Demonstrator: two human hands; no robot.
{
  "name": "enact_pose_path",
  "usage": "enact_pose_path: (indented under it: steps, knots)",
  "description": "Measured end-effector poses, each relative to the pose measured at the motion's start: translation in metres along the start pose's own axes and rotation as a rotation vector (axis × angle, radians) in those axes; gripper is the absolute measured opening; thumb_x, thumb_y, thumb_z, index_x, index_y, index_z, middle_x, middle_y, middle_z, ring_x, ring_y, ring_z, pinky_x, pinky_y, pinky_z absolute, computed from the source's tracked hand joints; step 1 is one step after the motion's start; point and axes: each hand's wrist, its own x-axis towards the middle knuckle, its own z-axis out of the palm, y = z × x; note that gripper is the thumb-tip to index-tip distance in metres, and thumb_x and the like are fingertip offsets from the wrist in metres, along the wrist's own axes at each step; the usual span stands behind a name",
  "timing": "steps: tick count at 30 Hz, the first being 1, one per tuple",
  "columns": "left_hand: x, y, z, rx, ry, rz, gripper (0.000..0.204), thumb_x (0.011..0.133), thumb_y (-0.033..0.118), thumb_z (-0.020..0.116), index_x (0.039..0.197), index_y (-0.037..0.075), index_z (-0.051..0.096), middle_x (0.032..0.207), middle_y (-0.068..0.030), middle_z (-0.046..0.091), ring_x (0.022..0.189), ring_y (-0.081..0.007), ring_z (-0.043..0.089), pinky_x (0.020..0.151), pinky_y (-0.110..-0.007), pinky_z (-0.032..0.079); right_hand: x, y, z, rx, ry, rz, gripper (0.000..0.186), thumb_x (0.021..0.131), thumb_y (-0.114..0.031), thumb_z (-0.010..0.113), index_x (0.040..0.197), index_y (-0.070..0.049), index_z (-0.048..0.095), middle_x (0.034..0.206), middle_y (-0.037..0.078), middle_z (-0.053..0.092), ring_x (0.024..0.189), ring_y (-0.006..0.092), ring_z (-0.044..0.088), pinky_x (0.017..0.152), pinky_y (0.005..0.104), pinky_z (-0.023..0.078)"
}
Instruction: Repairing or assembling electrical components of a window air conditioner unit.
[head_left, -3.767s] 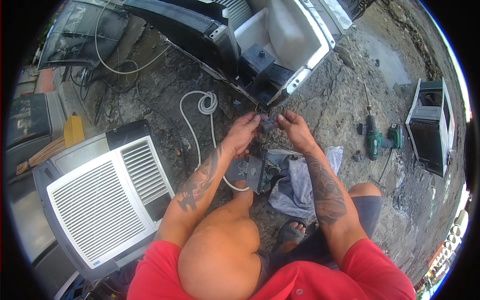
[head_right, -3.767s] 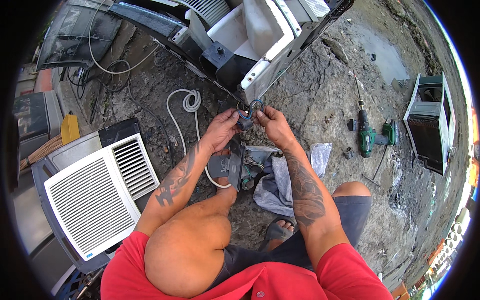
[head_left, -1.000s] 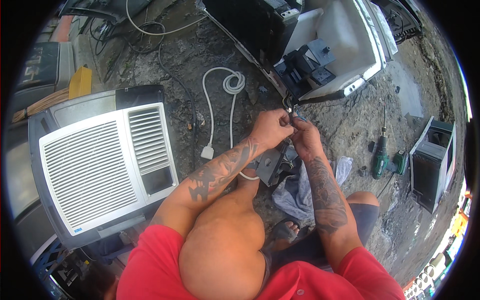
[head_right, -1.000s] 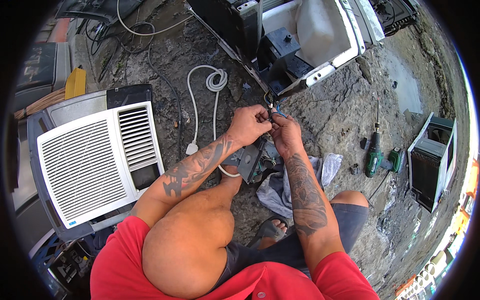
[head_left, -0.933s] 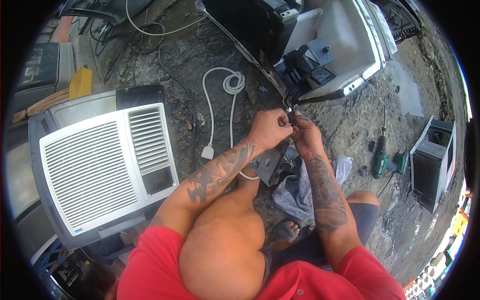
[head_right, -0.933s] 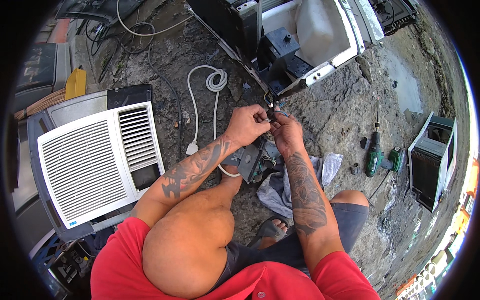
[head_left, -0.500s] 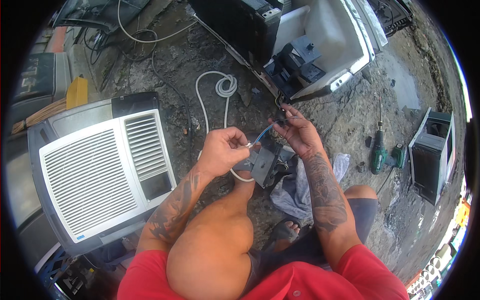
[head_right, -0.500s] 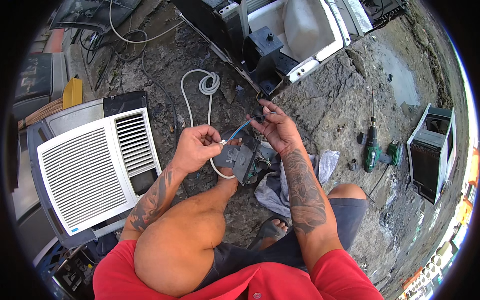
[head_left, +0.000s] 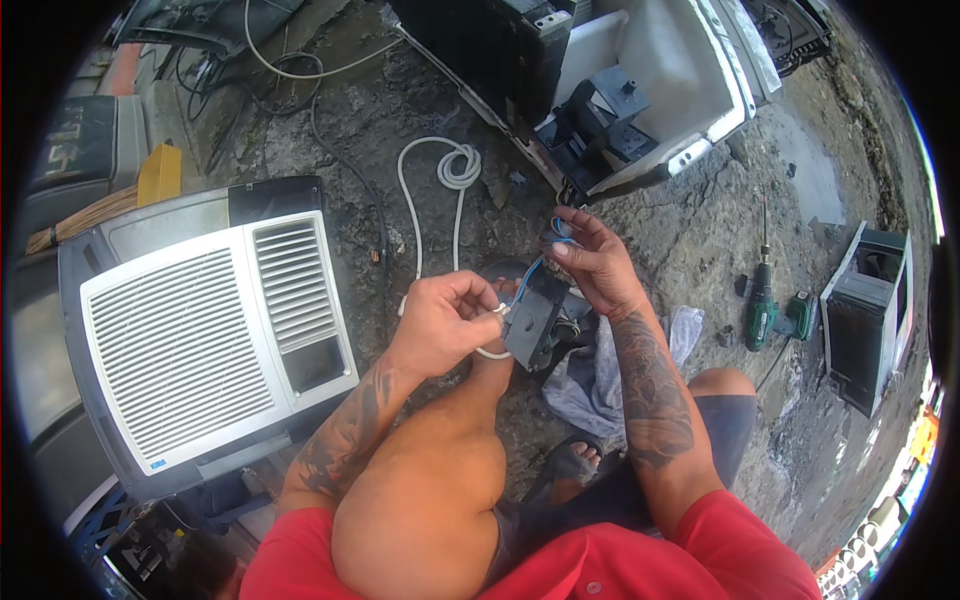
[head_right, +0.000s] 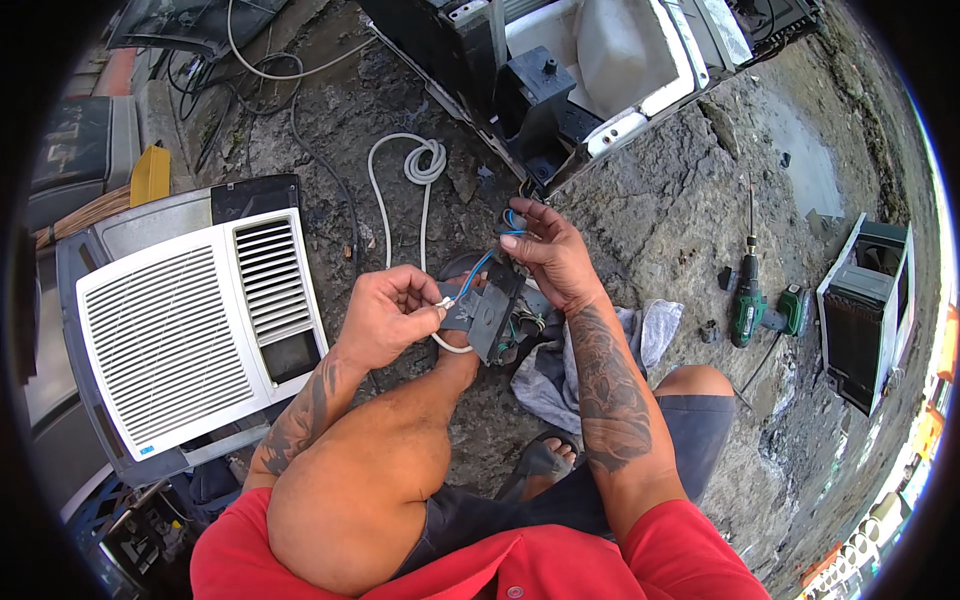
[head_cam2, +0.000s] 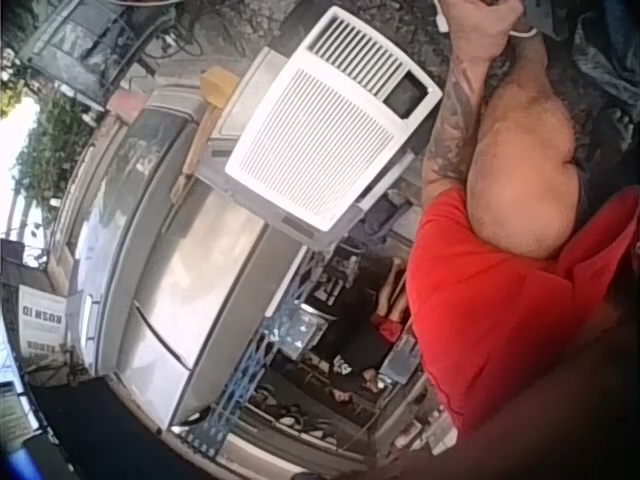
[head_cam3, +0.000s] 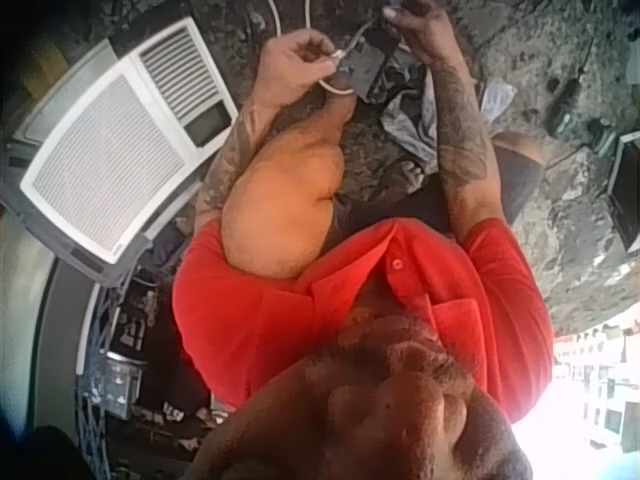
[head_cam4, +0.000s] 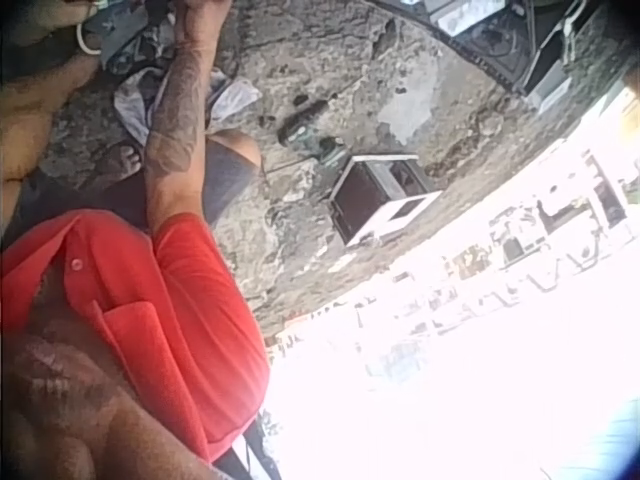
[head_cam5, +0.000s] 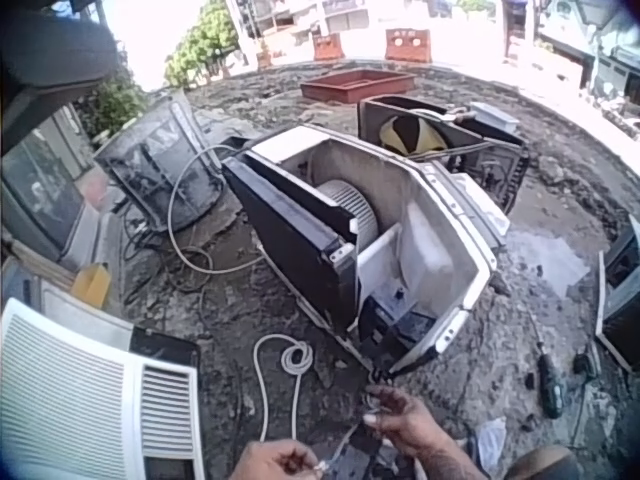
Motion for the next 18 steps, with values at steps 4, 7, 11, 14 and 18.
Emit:
enact_pose_path:
  steps: [4,7,11,14,18]
  knots:
    - [-0.001,0.003,0.01,0.038,-0.107,0.018,0.01,0.079,0.002,0.073,0.084,-0.001,0.066,0.074,0.0019,0.064,0.064,-0.0014,0.058,0.057,-0.018,0.046,0.0,0.003,-0.001,-0.071,-0.014,0.009,0.05,0.09,-0.003,0.07,0.134,0.005,0.048,0.112,0.011,0.063,0.102,0.0217,0.065,0.088,0.033,0.054]
    - [-0.002,0.006,0.015,0.068,-0.128,0.06,0.01,0.077,0.001,0.073,0.083,-0.001,0.065,0.072,0.0021,0.064,0.064,-0.0014,0.058,0.056,-0.018,0.046,0.001,0.003,-0.001,0.022,0.048,0.024,0.044,0.095,-0.013,0.068,0.131,0.004,0.05,0.112,0.012,0.064,0.098,0.0233,0.067,0.085,0.0324,0.054]
    - [-0.002,0.008,0.011,0.082,-0.129,0.085,0.011,0.077,0.002,0.075,0.083,0.0,0.066,0.074,0.001,0.065,0.064,-0.0016,0.059,0.057,-0.019,0.047,-0.001,0.003,0.001,0.046,0.071,-0.014,0.045,0.097,-0.022,0.067,0.131,0.001,0.049,0.112,0.012,0.064,0.096,0.0248,0.068,0.083,0.0314,0.053]
    - [0.003,0.009,0.027,-0.044,-0.147,0.144,0.011,0.077,0.003,0.075,0.083,-0.001,0.066,0.075,-0.0007,0.066,0.065,-0.0032,0.06,0.057,-0.021,0.048,-0.005,-0.005,0.0,0.03,0.236,-0.008,0.051,0.094,-0.023,0.071,0.133,0.0,0.047,0.112,0.013,0.064,0.095,0.0247,0.069,0.084,0.0325,0.053]
    - [0.023,0.018,0.05,0.096,-0.292,0.334,0.012,0.078,0.005,0.075,0.085,-0.001,0.067,0.074,-0.0034,0.065,0.063,-0.0083,0.063,0.058,-0.024,0.051,-0.034,-0.017,-0.001,-0.351,0.432,-0.084,0.065,0.09,-0.023,0.076,0.137,0.004,0.04,0.114,0.018,0.063,0.099,0.0255,0.068,0.087,0.0346,0.052]
